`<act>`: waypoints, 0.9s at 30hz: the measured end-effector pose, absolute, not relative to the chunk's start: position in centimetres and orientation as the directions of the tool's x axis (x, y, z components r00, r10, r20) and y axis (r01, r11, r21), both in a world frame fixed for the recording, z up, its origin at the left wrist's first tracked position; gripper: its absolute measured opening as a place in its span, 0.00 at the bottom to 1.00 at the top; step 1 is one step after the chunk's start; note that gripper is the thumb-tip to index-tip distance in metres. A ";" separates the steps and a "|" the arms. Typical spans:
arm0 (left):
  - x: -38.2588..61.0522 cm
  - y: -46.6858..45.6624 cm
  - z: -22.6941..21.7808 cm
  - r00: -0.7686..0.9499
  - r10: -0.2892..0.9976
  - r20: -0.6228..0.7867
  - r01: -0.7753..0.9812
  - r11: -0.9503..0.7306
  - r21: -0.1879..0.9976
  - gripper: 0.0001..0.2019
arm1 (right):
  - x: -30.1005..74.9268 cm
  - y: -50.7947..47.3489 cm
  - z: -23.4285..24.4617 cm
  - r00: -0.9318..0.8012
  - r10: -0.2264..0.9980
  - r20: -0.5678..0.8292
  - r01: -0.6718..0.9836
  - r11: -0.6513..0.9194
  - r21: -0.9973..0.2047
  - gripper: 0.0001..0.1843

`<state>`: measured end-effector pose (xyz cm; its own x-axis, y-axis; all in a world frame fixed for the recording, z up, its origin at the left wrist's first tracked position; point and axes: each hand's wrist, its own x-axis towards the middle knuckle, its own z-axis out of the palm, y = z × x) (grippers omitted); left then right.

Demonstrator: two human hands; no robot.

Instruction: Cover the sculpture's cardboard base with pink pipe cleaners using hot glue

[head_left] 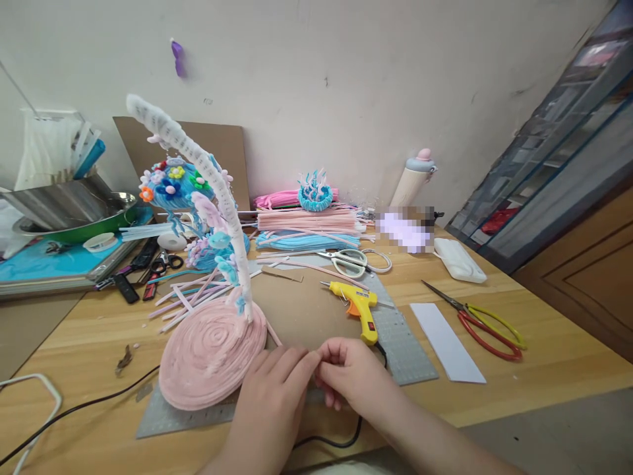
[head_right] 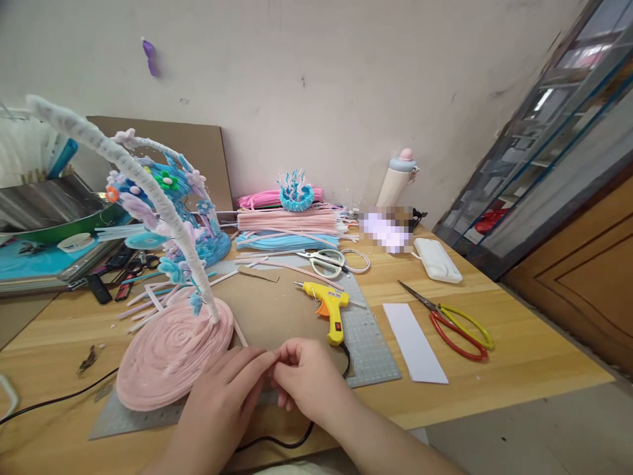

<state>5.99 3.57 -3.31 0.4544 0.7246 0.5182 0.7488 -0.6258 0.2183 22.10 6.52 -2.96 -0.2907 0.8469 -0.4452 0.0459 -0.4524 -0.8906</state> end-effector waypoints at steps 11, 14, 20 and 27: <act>5.5 4.0 -3.3 0.478 0.721 0.501 0.753 -0.631 0.189 0.07 | 22.2 6.3 -3.9 -0.283 0.840 -0.462 0.104 -0.452 -0.886 0.18; 5.4 4.1 -3.4 0.473 0.723 0.504 0.759 -0.625 0.184 0.10 | 22.3 6.3 -4.1 -0.280 0.843 -0.459 0.108 -0.448 -0.888 0.17; 5.3 4.1 -3.6 0.502 0.713 0.490 0.747 -0.643 0.170 0.14 | 22.4 6.2 -3.9 -0.342 0.785 -0.516 0.082 -0.522 -0.849 0.16; 5.1 3.6 -3.5 0.506 0.691 0.517 0.734 -0.659 0.162 0.12 | 23.4 7.6 -2.8 -0.570 0.479 -0.667 0.103 -0.764 -0.637 0.11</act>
<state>5.05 3.62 -3.46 0.5061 0.6907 0.5165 0.7343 -0.6592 0.1620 23.40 7.61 -2.76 -0.5705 0.4795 -0.6668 0.1032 -0.7636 -0.6374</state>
